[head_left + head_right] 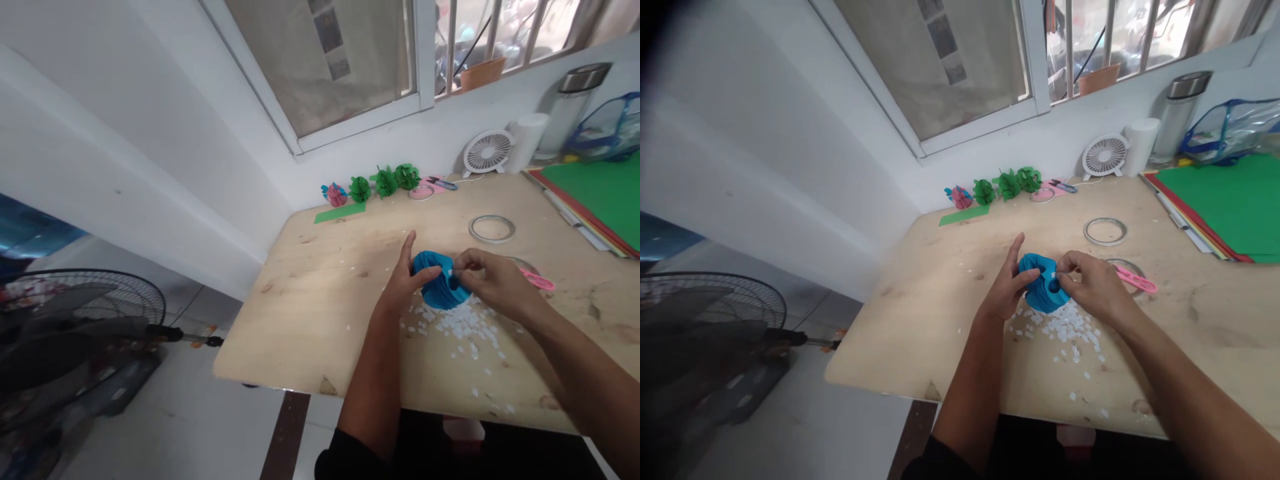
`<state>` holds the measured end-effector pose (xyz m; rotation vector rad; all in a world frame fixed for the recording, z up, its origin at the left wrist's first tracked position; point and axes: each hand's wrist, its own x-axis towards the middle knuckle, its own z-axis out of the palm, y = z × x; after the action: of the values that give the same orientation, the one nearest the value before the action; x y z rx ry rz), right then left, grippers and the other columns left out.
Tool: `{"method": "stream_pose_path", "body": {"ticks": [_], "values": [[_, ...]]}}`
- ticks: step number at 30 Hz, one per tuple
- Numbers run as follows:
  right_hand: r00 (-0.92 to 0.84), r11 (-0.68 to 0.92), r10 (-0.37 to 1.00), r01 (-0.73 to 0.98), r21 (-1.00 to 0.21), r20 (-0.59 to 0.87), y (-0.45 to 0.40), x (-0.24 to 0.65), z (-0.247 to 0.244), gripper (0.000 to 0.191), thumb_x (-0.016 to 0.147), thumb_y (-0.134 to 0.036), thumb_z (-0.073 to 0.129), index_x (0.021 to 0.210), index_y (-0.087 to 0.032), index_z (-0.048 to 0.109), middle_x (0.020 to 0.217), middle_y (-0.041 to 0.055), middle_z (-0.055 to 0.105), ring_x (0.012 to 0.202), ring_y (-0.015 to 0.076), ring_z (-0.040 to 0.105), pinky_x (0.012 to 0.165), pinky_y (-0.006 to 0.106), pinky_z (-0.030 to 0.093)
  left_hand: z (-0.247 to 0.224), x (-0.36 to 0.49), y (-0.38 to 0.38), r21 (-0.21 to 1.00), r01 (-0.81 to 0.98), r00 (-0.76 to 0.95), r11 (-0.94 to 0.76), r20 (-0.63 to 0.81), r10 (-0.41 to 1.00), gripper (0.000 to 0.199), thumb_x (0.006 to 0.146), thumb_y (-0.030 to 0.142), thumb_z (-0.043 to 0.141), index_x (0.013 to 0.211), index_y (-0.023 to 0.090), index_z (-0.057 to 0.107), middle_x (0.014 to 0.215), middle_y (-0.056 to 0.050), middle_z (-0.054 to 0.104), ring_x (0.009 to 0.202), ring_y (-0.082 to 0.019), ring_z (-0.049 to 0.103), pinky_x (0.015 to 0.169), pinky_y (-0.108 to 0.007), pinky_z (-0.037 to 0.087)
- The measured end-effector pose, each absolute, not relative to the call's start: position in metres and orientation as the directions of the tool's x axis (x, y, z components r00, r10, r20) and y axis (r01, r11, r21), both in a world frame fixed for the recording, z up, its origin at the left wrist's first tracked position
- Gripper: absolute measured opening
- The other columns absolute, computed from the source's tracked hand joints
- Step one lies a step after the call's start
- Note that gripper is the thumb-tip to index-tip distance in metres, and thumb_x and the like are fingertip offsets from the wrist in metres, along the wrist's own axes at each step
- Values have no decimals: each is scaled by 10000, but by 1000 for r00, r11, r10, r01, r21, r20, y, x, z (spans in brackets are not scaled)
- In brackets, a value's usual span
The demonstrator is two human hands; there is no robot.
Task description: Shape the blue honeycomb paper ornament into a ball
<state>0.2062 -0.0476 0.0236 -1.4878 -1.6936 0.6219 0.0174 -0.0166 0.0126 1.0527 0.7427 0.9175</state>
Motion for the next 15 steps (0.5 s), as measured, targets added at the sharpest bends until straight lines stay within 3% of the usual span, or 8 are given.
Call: {"method": "stream_pose_path", "body": {"ticks": [15], "values": [[19, 162, 974, 643, -749, 227, -49, 202, 24, 114, 731, -362, 567, 705, -273, 634, 732, 17, 740, 707, 239, 695, 655, 351, 478, 11, 19, -17, 940, -280, 437, 197, -58, 898, 1142, 651, 423, 871, 1582, 311, 218, 818, 44, 599, 813, -161, 582, 846, -325, 440]]}}
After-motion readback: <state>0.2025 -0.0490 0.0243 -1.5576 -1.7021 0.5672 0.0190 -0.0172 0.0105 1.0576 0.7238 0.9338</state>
